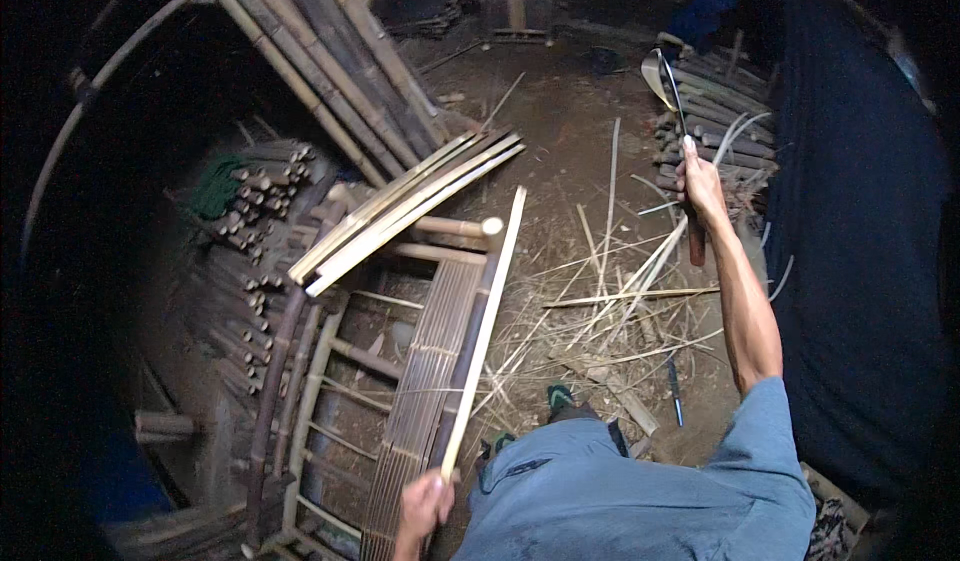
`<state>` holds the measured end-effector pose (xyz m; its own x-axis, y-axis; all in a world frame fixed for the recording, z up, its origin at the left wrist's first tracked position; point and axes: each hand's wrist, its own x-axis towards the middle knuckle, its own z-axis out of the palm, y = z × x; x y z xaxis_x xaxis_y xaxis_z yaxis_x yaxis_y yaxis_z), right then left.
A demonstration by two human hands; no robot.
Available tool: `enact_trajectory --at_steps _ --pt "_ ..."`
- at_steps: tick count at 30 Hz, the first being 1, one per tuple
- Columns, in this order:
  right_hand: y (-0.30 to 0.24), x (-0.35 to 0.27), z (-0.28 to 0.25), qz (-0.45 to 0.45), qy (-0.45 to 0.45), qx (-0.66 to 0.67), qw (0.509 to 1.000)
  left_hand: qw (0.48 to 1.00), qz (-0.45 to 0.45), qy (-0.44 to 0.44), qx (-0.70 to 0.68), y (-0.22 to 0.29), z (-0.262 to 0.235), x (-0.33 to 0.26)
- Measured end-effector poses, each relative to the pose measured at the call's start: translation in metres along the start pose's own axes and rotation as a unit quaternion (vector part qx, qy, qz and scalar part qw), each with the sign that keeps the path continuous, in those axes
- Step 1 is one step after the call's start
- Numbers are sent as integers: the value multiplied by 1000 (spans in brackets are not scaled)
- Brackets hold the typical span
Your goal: The person uses a large knife to split long bamboo poles into thin strips. They repeatedly strike the bamboo with the knife to separate the material, then use the knife to shave and smooth the resulting strips. The finished strips are placed on a nearby pile.
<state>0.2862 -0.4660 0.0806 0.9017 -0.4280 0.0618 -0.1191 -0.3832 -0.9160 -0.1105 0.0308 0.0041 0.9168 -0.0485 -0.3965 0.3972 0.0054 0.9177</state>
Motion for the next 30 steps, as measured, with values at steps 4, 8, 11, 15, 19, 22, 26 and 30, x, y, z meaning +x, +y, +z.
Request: enact_trajectory --at_steps 4,8,11,15,19,22,26,30 --pt "25 -73 79 68 -179 98 977 977 167 133 -3 60 9 96" --pt "49 -186 139 179 -339 174 907 950 288 122 -11 165 -8 178" --pt "42 -252 160 279 -403 268 829 948 283 101 -105 228 -8 178" --pt "17 -287 174 328 -423 372 758 942 288 94 -149 245 4 165" --pt "-12 -249 206 257 -288 447 807 889 350 92 -281 195 27 134" --pt "-26 -208 218 219 -167 524 806 857 333 155 -363 144 40 115" --pt "-22 -182 212 153 -189 459 855 920 86 41 -380 90 51 89" --pt "-39 -166 193 18 -187 353 917 946 261 -31 191 119 68 58"
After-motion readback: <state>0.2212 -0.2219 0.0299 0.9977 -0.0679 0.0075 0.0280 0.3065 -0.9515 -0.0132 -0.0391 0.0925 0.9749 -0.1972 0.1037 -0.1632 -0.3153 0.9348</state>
